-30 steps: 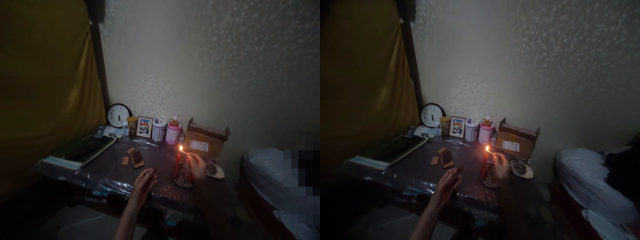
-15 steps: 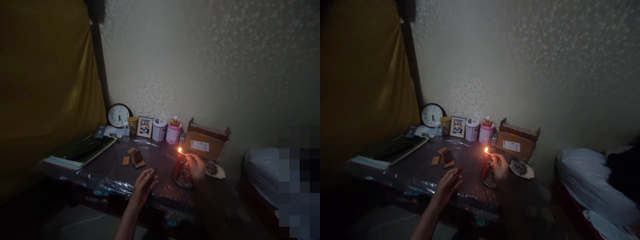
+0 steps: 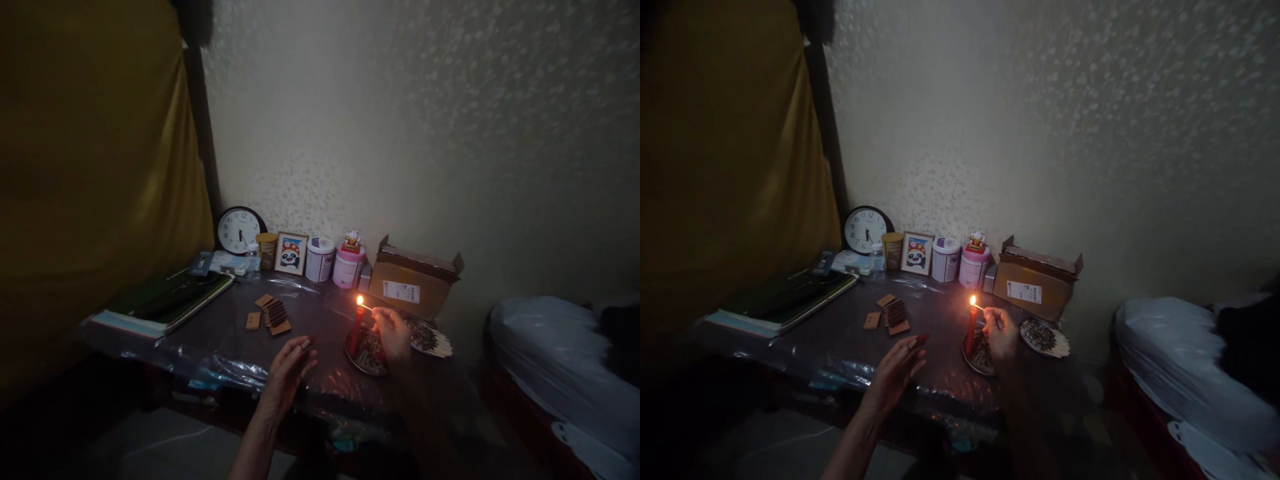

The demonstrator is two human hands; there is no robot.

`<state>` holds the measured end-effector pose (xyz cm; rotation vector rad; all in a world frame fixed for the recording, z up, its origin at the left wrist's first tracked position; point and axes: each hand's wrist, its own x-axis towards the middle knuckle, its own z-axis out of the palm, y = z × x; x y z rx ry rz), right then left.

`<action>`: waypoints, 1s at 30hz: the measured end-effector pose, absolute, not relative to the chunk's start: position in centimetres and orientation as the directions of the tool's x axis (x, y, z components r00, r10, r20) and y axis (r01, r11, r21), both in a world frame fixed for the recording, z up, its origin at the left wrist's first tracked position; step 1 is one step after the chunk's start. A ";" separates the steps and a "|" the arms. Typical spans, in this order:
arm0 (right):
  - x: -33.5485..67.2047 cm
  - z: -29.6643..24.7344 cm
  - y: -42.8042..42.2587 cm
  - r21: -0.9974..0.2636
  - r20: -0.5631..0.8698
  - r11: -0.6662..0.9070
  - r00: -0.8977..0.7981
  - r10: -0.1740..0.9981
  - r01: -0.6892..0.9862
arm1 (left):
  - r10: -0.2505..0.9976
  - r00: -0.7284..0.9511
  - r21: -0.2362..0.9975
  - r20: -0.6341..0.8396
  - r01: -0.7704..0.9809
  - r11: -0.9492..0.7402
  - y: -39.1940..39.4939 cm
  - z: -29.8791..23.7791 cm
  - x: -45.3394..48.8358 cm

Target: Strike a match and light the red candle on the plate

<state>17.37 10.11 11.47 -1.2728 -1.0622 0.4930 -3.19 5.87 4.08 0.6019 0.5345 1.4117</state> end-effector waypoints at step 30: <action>17.5 11.4 10.3 -0.940 0.340 0.278 0.475 0.812 0.198 | 0.996 0.088 0.673 0.008 -0.738 0.060 6.0 3.9 -3.0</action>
